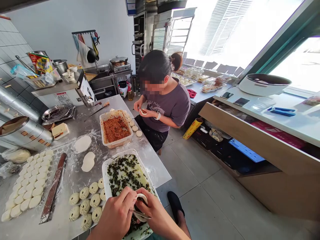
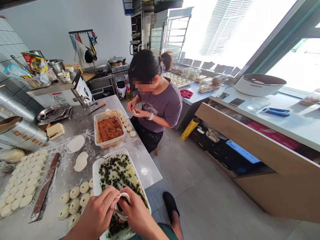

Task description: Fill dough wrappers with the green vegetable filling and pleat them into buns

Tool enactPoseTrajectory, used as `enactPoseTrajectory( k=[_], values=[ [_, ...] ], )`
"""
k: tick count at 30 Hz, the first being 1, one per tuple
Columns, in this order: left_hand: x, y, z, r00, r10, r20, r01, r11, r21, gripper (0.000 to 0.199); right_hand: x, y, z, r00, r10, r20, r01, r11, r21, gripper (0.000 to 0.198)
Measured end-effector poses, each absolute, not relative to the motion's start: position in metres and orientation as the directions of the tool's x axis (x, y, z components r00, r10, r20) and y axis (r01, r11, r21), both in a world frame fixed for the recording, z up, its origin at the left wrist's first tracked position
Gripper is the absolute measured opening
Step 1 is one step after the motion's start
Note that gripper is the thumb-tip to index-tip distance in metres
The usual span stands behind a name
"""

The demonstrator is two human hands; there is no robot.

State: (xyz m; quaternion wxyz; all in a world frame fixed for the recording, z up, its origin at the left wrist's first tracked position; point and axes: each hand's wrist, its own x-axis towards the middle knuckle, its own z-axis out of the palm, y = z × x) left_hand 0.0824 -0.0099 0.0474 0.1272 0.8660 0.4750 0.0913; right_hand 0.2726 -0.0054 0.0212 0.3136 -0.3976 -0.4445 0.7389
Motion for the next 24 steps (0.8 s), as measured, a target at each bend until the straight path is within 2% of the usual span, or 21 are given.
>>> enactPoseTrajectory(
  k=[2,3,6,7,10,11,15,18,19,20,22,24],
  values=[
    [0.082,-0.011,0.046,0.563,0.826,0.015,0.79,-0.544,0.282,0.032,0.274,-0.005,0.023,-0.457,0.85,-0.26,0.003,-0.291,-0.957,0.015],
    [0.082,-0.011,0.045,0.569,0.822,0.003,0.789,-0.548,0.278,0.031,0.275,-0.005,0.023,-0.469,0.841,-0.268,0.031,-0.287,-0.957,0.014],
    [0.082,-0.013,0.045,0.559,0.829,-0.001,0.792,-0.533,0.297,0.025,0.276,-0.004,0.023,-0.539,0.754,-0.375,0.036,-0.424,-0.905,0.017],
    [0.082,-0.013,0.044,0.559,0.829,0.001,0.792,-0.534,0.296,0.025,0.277,-0.004,0.022,-0.535,0.757,-0.375,0.055,-0.411,-0.91,0.016],
    [0.082,-0.013,0.044,0.591,0.807,-0.003,0.778,-0.569,0.267,0.031,0.278,-0.002,0.023,-0.481,0.836,-0.263,0.197,-0.19,-0.962,0.006],
    [0.082,-0.013,0.044,0.595,0.803,-0.007,0.777,-0.574,0.259,0.03,0.279,-0.002,0.024,-0.49,0.834,-0.254,0.222,-0.162,-0.961,0.005],
    [0.082,-0.015,0.042,0.585,0.811,-0.013,0.78,-0.558,0.283,0.025,0.28,0.002,0.026,-0.535,0.738,-0.411,0.244,-0.331,-0.912,0.014],
    [0.081,-0.014,0.041,0.601,0.799,-0.022,0.774,-0.575,0.263,0.036,0.283,0.005,0.028,-0.526,0.794,-0.303,0.298,-0.162,-0.941,0.007],
    [0.081,-0.013,0.041,0.592,0.806,-0.026,0.783,-0.567,0.255,0.036,0.284,0.006,0.029,-0.541,0.795,-0.274,0.27,-0.144,-0.952,0.01],
    [0.081,-0.012,0.042,0.572,0.82,-0.029,0.797,-0.546,0.259,0.032,0.285,0.006,0.028,-0.564,0.779,-0.275,0.205,-0.19,-0.96,0.015],
    [0.081,-0.009,0.045,0.506,0.862,-0.013,0.819,-0.476,0.319,0.025,0.286,0.005,0.025,-0.601,0.739,-0.304,0.002,-0.379,-0.925,0.029],
    [0.081,-0.007,0.049,0.436,0.9,0.01,0.816,-0.4,0.417,0.023,0.285,0.001,0.018,-0.616,0.731,-0.294,-0.207,-0.51,-0.835,0.037]
  ],
)
